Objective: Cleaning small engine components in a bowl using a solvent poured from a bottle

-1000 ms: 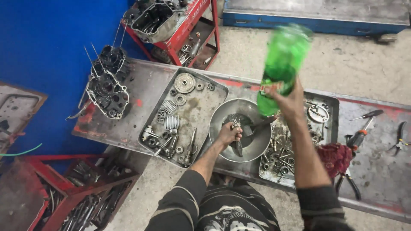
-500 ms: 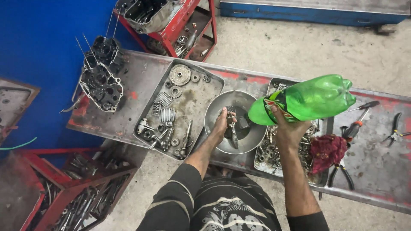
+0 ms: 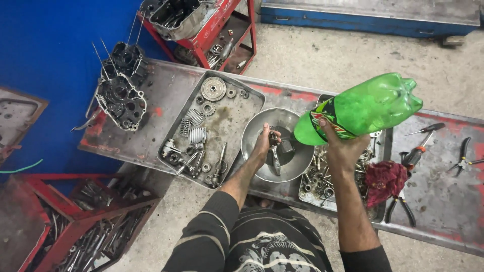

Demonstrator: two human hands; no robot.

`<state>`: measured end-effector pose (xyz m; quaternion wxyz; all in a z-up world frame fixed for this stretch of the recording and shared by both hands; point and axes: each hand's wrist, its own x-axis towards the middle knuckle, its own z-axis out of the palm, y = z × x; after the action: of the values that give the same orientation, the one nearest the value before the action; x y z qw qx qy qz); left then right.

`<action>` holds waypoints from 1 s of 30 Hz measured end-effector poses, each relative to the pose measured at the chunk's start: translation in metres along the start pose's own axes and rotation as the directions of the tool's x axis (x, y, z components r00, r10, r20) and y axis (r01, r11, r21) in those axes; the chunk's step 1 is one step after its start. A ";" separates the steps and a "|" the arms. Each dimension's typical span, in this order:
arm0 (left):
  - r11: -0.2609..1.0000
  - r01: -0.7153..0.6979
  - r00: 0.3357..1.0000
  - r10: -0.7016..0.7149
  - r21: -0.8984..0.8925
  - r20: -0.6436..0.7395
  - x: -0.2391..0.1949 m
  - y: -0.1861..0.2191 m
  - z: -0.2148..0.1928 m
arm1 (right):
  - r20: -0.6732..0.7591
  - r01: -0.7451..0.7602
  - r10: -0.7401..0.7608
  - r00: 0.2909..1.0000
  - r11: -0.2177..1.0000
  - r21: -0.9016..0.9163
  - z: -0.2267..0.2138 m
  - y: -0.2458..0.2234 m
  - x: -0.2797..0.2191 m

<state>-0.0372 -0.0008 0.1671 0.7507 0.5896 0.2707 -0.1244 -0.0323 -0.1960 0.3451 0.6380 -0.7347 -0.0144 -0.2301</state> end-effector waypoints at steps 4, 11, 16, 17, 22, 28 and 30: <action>0.994 -0.002 1.000 0.001 -0.110 -0.009 0.008 -0.006 0.000 | -0.003 0.066 -0.066 0.998 0.997 -0.035 0.006 -0.028 0.003; 0.968 0.050 0.999 -0.046 -0.247 0.024 0.007 -0.004 0.000 | -0.017 0.053 -0.053 0.998 0.999 0.005 0.004 -0.030 -0.002; 0.996 -0.030 0.999 0.026 -0.087 -0.048 0.015 -0.023 -0.005 | -0.067 0.085 -0.083 0.994 0.996 0.026 0.003 -0.031 -0.002; 0.990 0.022 1.000 -0.020 -0.140 0.010 0.019 -0.027 -0.005 | -0.067 0.089 -0.087 0.994 0.996 0.025 0.001 -0.032 -0.002; 0.958 0.151 0.986 -0.127 -0.244 0.110 0.032 -0.038 -0.005 | -0.052 0.123 -0.124 0.991 0.992 -0.023 -0.003 -0.025 -0.008; 0.935 0.169 0.978 -0.120 -0.311 0.172 0.008 -0.020 -0.010 | -0.110 0.107 -0.105 0.988 0.994 0.010 -0.001 -0.037 -0.010; 0.930 0.189 0.974 -0.137 -0.316 0.181 -0.006 -0.005 -0.008 | -0.109 0.116 -0.114 0.987 0.993 0.010 -0.003 -0.034 -0.009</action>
<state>-0.0472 0.0048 0.1650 0.8449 0.4190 0.2764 -0.1850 -0.0526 -0.1900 0.3741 0.6296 -0.7138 -0.0242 -0.3059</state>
